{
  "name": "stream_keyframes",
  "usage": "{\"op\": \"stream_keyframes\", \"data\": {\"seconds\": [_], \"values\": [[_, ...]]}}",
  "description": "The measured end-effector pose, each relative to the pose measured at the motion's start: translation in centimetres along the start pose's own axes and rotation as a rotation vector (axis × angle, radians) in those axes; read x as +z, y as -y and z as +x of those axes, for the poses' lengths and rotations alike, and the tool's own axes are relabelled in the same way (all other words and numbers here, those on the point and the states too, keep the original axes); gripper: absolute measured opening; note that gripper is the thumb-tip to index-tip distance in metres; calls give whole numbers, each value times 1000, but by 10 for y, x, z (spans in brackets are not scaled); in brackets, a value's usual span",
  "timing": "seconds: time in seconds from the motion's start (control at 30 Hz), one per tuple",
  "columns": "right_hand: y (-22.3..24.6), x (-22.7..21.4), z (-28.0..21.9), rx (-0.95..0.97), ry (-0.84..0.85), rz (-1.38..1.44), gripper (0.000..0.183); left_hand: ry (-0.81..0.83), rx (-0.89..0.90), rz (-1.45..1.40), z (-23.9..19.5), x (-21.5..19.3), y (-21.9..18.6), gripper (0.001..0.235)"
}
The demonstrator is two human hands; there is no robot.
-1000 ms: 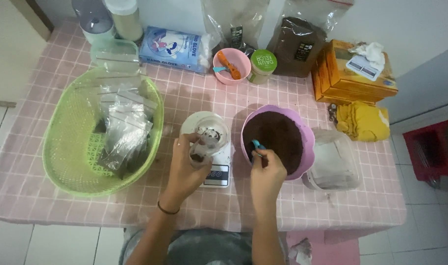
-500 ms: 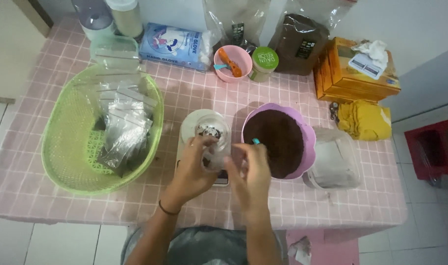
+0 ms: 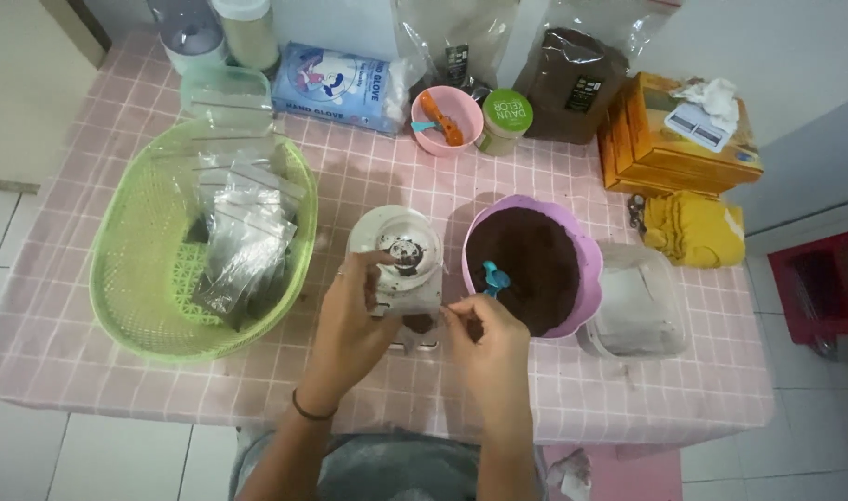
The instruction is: Weighing coffee grounds on a digital scale and filling small plastic bags for packaging.
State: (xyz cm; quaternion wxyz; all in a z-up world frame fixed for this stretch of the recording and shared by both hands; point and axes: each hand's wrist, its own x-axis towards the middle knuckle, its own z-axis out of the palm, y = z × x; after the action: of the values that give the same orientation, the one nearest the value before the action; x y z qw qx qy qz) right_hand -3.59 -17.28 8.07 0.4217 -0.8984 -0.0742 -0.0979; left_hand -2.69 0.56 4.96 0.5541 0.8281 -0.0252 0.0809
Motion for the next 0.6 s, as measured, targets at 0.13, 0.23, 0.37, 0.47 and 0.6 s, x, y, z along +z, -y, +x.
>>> {"op": "stream_keyframes", "data": {"seconds": [0.13,0.23,0.37,0.47,0.6], "values": [[6,7,-9,153,41,-30,11,12,50,-82,-2,6,-1,50],[6,9,-9,176,157,-76,9,95,68,-226,-3,3,-11,43],[16,-2,-4,176,393,-83,14,90,57,-237,-7,-5,-20,45],[1,4,-5,159,439,111,11,73,59,-258,-5,-8,-16,50],[-41,30,-16,330,265,868,21,58,-103,-328,-5,-3,-5,55]]}}
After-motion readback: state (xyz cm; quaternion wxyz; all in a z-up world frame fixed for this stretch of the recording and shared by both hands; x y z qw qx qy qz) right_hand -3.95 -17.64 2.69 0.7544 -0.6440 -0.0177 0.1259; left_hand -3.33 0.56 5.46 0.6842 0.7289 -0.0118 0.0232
